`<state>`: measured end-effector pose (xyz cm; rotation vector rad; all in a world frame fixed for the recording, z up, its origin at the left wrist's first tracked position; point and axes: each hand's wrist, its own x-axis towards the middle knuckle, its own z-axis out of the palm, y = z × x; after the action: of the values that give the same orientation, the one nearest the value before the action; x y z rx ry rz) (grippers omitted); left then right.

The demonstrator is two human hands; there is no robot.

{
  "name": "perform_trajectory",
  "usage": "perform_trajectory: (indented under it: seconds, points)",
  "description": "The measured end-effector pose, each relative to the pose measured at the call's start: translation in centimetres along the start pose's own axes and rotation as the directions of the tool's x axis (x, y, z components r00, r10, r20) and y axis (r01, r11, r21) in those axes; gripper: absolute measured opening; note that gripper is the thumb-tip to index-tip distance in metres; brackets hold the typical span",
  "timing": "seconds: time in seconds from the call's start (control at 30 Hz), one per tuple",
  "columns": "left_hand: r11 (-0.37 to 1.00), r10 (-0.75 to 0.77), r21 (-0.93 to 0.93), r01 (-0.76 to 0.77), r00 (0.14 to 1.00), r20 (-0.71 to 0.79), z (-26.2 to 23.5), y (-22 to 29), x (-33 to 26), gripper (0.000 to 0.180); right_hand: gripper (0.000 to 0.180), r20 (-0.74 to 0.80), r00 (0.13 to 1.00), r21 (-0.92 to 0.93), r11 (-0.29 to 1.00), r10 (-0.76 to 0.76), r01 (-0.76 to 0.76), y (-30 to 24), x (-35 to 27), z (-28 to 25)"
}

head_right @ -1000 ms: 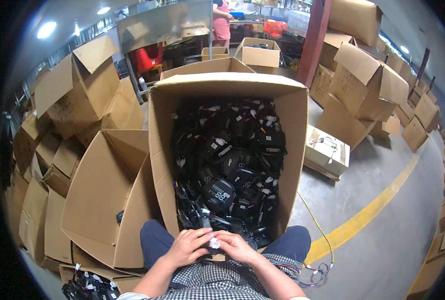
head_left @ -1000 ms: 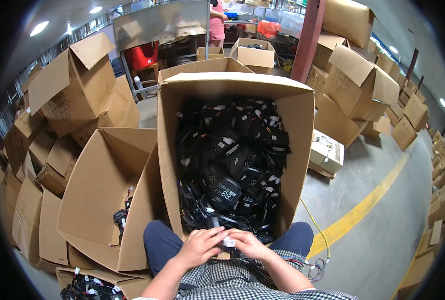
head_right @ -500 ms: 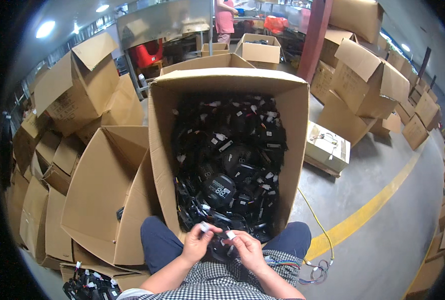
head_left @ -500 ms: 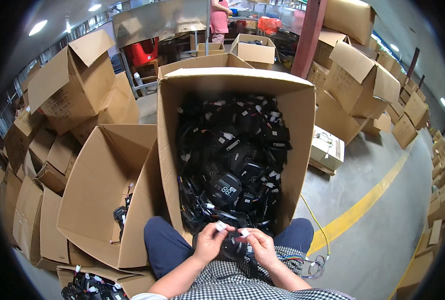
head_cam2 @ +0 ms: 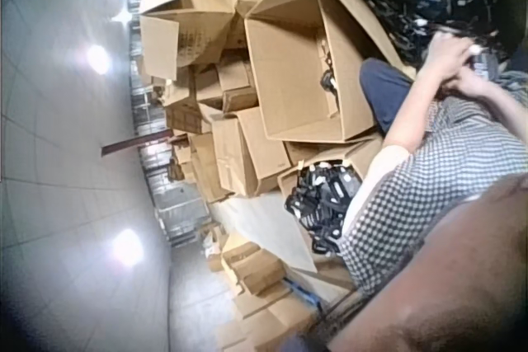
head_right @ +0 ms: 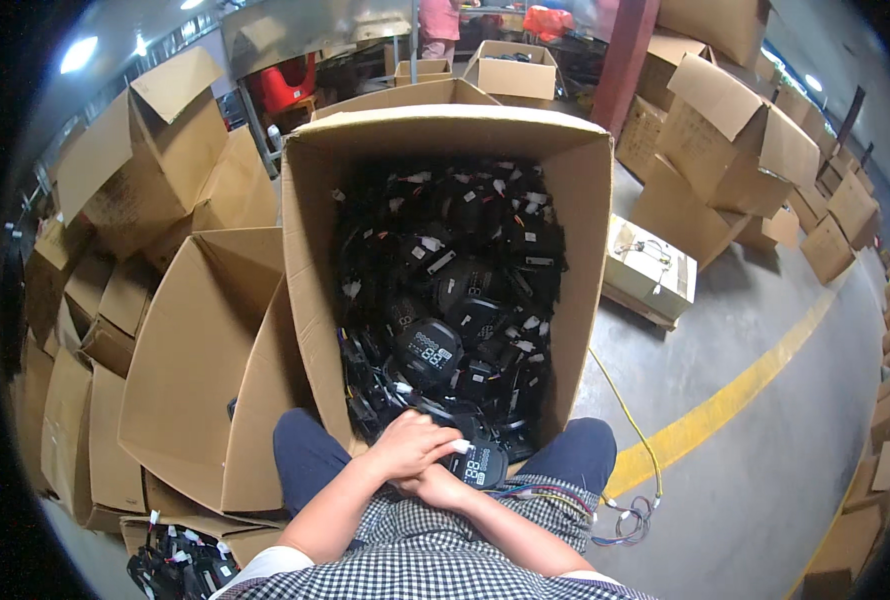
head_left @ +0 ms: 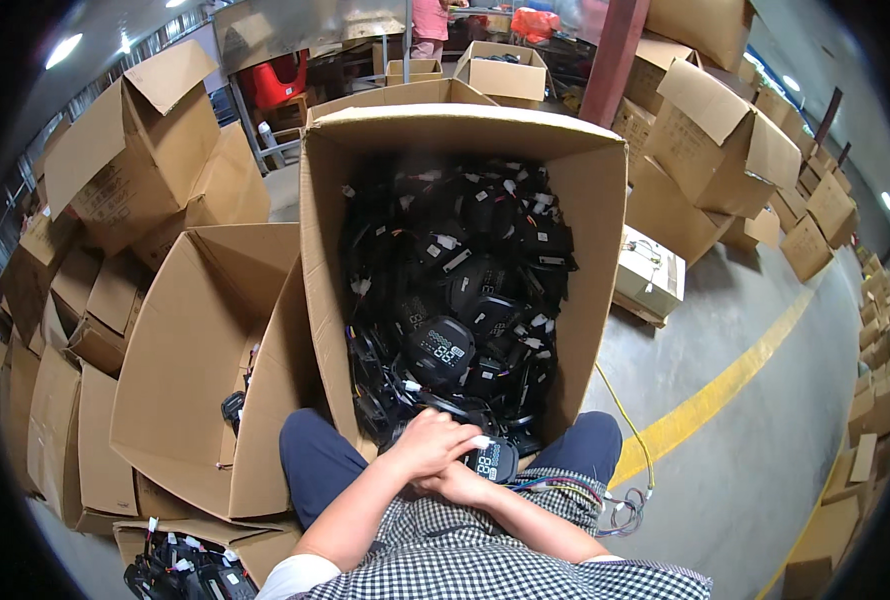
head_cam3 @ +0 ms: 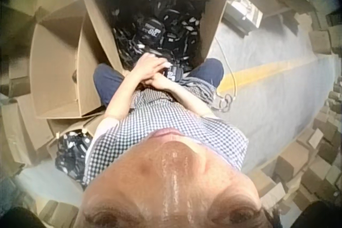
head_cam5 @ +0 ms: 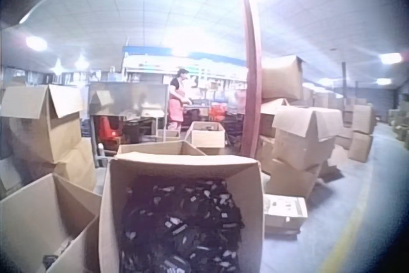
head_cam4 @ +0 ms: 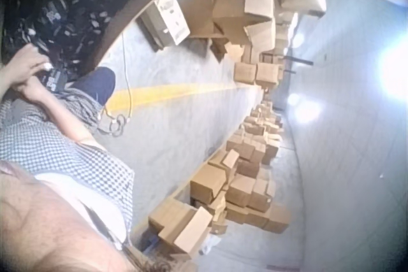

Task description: Sorting and inspecting electronic components with displays and wiring harnesses from large cardboard boxes.

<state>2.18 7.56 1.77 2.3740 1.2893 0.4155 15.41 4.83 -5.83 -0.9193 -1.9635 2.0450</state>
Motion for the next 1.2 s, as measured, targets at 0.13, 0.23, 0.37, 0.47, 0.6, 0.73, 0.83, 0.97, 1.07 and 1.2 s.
perform_trajectory:
  seconds: [0.13, 0.23, 0.37, 0.47, 0.6, 0.73, 0.83, 0.97, 1.07, 1.2]
  points:
    - [0.849, -0.291, -0.453, 0.273, 0.956, 0.031, 6.6, -3.0, -6.4, 0.026, 0.023, -0.270, 0.957, -0.262, 0.948, 0.106, -0.179, 0.0, -5.8, -1.1]
    - [0.409, -0.429, -0.860, 0.305, 0.896, 0.114, 9.0, -3.5, -8.3, 0.021, 0.025, -0.473, 0.838, 0.179, 0.961, 0.271, -0.210, 0.4, -7.5, -2.3]
    - [0.551, -0.463, -0.766, 0.331, 0.885, 0.049, 7.1, -3.2, -7.2, 0.019, 0.027, -0.487, 0.872, -0.195, 0.969, 0.038, -0.151, -3.9, -6.1, -4.2]
    - [0.472, -0.451, -0.826, 0.308, 0.890, 0.074, 6.9, -3.6, -7.0, 0.022, 0.026, -0.470, 0.880, -0.260, 0.942, 0.071, -0.215, -4.3, -4.5, -4.6]
    - [0.474, -0.434, -0.841, 0.261, 0.900, 0.035, 7.0, -2.6, -7.4, 0.024, 0.028, -0.394, 0.912, -0.241, 0.945, 0.112, -0.221, -4.2, -4.3, -4.4]
    - [0.728, -0.283, -0.679, 0.091, 0.943, -0.176, 7.9, -2.3, -8.4, 0.019, 0.027, -0.022, 0.882, 0.408, 0.810, 0.471, -0.422, -4.4, -4.9, -5.1]
    - [0.700, -0.266, -0.707, 0.099, 0.955, -0.129, 8.9, -1.6, -8.9, 0.019, 0.019, 0.097, 0.847, 0.465, 0.728, 0.523, -0.503, -2.0, -5.1, -4.8]
    - [0.710, -0.284, -0.693, 0.127, 0.952, -0.117, 9.3, -1.8, -9.1, 0.019, 0.018, 0.052, 0.861, 0.510, 0.728, 0.506, -0.458, -1.1, -5.4, -4.0]
    - [0.675, -0.276, -0.710, 0.198, 0.961, 0.006, 8.8, -2.2, -9.2, 0.019, 0.020, -0.070, 0.904, 0.329, 0.866, 0.421, -0.377, -0.3, -5.0, -4.6]
    - [0.475, -0.461, -0.856, 0.205, 0.886, -0.044, 8.0, -1.8, -9.4, 0.023, 0.015, -0.691, 0.722, -0.269, 0.916, 0.032, -0.298, -2.1, -3.0, -7.7]
